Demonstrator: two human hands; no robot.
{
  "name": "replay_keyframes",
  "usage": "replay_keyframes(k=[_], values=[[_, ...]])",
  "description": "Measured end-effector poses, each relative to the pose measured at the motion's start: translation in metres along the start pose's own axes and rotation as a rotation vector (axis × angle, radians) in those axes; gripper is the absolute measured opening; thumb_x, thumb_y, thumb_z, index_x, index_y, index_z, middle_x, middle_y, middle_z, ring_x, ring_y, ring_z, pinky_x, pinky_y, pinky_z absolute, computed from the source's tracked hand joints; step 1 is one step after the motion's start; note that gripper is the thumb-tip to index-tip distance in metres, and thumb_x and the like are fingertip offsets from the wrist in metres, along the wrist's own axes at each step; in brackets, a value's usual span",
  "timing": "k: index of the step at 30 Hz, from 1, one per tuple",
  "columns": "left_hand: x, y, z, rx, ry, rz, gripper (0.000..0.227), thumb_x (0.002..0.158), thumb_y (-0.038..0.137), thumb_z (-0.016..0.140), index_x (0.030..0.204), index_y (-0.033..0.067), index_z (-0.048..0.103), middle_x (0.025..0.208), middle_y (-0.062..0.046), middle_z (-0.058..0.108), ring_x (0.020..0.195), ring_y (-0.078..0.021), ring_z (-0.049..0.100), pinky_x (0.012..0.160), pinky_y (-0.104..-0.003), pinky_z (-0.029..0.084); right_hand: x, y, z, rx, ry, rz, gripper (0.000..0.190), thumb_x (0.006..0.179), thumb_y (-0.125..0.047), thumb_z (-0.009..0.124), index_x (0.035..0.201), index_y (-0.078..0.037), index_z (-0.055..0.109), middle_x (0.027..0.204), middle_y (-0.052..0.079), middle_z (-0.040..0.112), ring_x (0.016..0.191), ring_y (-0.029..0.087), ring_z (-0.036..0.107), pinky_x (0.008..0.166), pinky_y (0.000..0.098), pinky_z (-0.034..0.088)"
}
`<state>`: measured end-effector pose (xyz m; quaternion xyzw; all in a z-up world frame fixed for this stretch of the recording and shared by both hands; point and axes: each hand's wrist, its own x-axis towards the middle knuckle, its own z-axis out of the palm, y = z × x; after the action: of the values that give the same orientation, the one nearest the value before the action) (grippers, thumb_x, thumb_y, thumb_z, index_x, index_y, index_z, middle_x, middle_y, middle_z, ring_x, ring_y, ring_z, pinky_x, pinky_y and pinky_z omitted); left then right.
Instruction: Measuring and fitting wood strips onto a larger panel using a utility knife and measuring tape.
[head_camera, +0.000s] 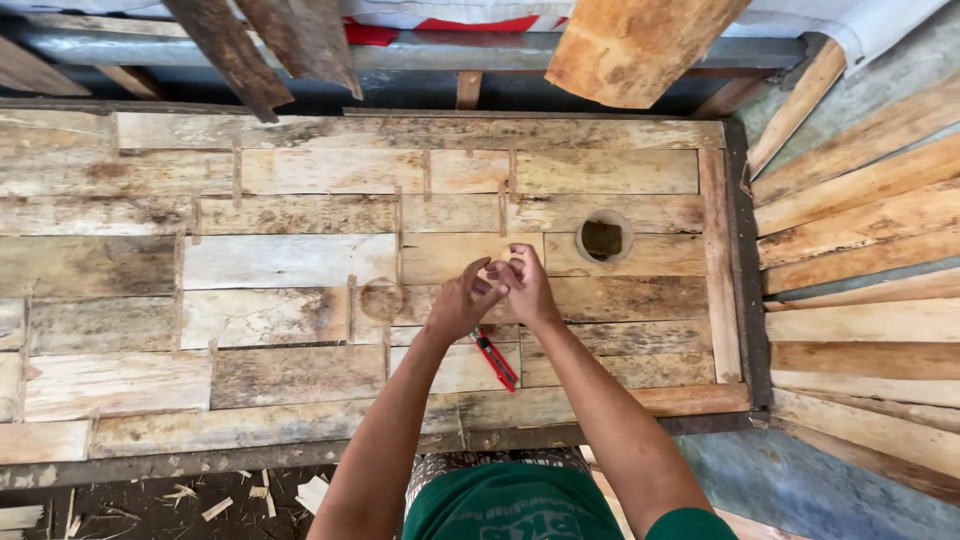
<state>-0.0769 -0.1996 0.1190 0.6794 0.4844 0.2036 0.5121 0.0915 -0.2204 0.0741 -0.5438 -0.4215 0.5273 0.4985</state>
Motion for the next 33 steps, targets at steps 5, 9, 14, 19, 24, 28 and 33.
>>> replay_keyframes(k=[5, 9, 14, 19, 24, 28, 33], values=[[0.011, -0.013, 0.055, -0.267, -0.191, -0.203, 0.061, 0.096, 0.039, 0.067, 0.144, 0.0041, 0.053, 0.088, -0.011, 0.076, 0.078, -0.0171, 0.07, 0.073, -0.034, 0.058, 0.01, 0.008, -0.064, 0.112, 0.075, 0.032, 0.039, 0.105, -0.008, 0.055, 0.141, -0.005, 0.039, 0.113, 0.016, 0.074, 0.102, 0.019, 0.072, 0.086, 0.0303, 0.056], [0.035, -0.053, 0.122, -0.535, -0.258, -0.04, 0.034, 0.108, 0.03, 0.059, 0.12, -0.0015, 0.066, 0.097, -0.004, 0.073, 0.089, -0.0106, 0.067, 0.081, -0.03, 0.056, 0.004, -0.023, -0.1, 0.161, 0.04, 0.052, 0.048, 0.107, -0.017, 0.055, 0.152, -0.01, 0.039, 0.118, 0.011, 0.074, 0.108, 0.016, 0.069, 0.084, 0.0268, 0.052], [0.057, -0.043, 0.177, -0.727, -0.296, -0.128, 0.028, 0.106, 0.027, 0.059, 0.109, 0.0001, 0.067, 0.084, -0.003, 0.072, 0.077, -0.0114, 0.069, 0.073, -0.028, 0.057, 0.019, 0.003, -0.159, 0.186, 0.092, 0.099, 0.035, 0.108, -0.025, 0.056, 0.139, -0.007, 0.056, 0.117, 0.008, 0.074, 0.104, 0.015, 0.071, 0.083, 0.0275, 0.056], [0.08, 0.003, 0.195, -0.557, -0.057, -0.265, 0.037, 0.107, 0.035, 0.055, 0.102, 0.0036, 0.073, 0.066, 0.0, 0.059, 0.058, -0.0081, 0.055, 0.055, -0.027, 0.049, 0.012, -0.02, -0.2, -0.127, 0.069, 0.296, 0.031, 0.106, -0.031, 0.058, 0.126, -0.009, 0.066, 0.106, 0.002, 0.072, 0.087, 0.012, 0.065, 0.072, 0.0278, 0.054], [0.106, 0.019, 0.225, -0.38, -0.071, -0.261, 0.032, 0.103, 0.033, 0.06, 0.101, 0.0056, 0.077, 0.063, 0.003, 0.059, 0.057, -0.0056, 0.052, 0.053, -0.027, 0.044, 0.023, 0.035, -0.241, -0.005, -0.102, 0.201, 0.023, 0.098, -0.023, 0.072, 0.11, -0.006, 0.063, 0.094, 0.006, 0.067, 0.08, 0.011, 0.063, 0.069, 0.028, 0.056], [0.117, 0.051, 0.225, -0.299, -0.006, -0.173, 0.03, 0.103, 0.031, 0.06, 0.104, 0.0076, 0.079, 0.063, 0.002, 0.056, 0.057, -0.005, 0.049, 0.053, -0.028, 0.04, 0.032, 0.003, -0.253, -0.01, 0.035, 0.296, 0.02, 0.098, -0.021, 0.072, 0.105, -0.008, 0.058, 0.092, 0.004, 0.065, 0.079, 0.012, 0.063, 0.066, 0.0293, 0.055], [0.138, 0.066, 0.224, -0.302, 0.015, -0.209, 0.032, 0.102, 0.034, 0.062, 0.1, 0.0056, 0.077, 0.064, 0.0, 0.062, 0.055, -0.0065, 0.052, 0.052, -0.029, 0.043, 0.044, 0.025, -0.272, 0.144, 0.03, 0.317, 0.017, 0.098, -0.017, 0.073, 0.106, -0.008, 0.061, 0.097, 0.006, 0.071, 0.087, 0.011, 0.067, 0.07, 0.0277, 0.051]])
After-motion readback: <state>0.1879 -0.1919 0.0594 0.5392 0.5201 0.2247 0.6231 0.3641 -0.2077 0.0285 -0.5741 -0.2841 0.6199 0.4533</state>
